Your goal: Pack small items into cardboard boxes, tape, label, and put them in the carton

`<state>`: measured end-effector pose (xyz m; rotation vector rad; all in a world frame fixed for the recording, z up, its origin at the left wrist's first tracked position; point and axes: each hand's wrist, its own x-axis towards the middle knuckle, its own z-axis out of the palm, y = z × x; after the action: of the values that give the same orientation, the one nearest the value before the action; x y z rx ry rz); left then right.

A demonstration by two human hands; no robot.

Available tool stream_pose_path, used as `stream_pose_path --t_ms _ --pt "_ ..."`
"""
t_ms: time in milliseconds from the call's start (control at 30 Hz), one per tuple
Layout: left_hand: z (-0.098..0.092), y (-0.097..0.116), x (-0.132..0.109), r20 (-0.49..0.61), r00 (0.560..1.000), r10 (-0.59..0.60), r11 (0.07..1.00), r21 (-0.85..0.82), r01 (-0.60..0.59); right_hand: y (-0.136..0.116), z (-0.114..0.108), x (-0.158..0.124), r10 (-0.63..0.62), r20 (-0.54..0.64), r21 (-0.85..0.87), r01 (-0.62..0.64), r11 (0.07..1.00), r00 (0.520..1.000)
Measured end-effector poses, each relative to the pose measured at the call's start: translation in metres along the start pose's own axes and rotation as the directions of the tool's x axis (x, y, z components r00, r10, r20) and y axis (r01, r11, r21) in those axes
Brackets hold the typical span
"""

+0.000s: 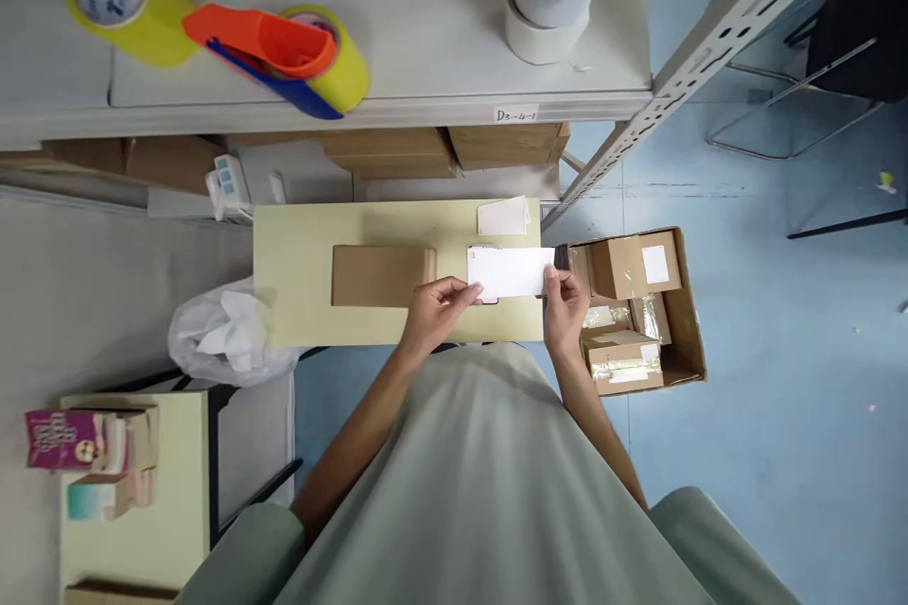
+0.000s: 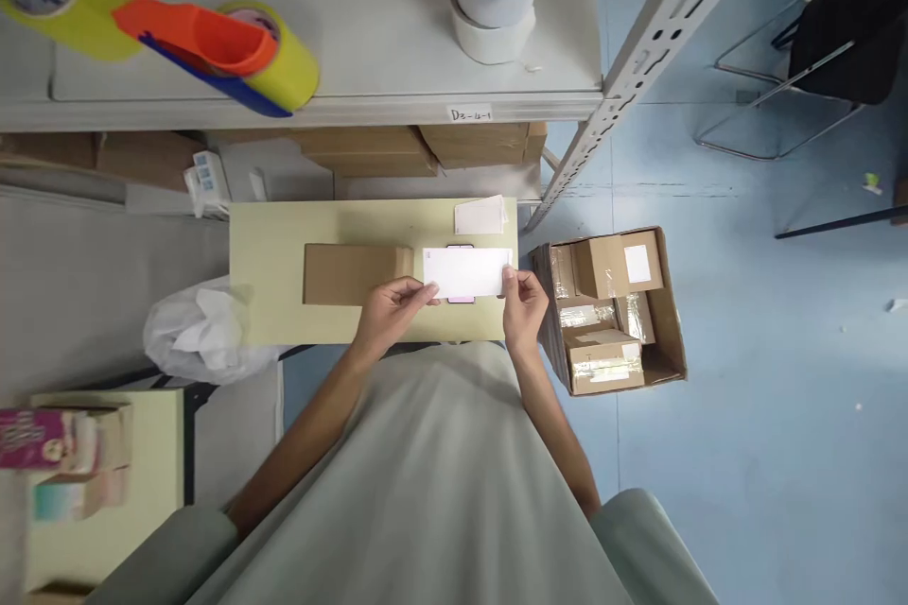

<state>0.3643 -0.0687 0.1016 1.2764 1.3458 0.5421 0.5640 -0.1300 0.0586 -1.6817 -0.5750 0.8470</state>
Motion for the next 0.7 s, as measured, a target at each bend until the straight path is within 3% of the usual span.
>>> stream_pose_path --t_ms 333,700 --pt "-0.093 -0.007 -0.037 0.109 0.989 0.095 0.993 -0.085 -0.085 -0.044 0.055 -0.038 -0.066 0.047 -0.045 0.068 0.997 0.997" --pt "-0.215 -0.038 -0.061 0.08 0.965 0.25 0.965 -0.102 -0.241 -0.075 0.158 -0.106 -0.151 0.129 -0.153 0.171 0.973 0.98"
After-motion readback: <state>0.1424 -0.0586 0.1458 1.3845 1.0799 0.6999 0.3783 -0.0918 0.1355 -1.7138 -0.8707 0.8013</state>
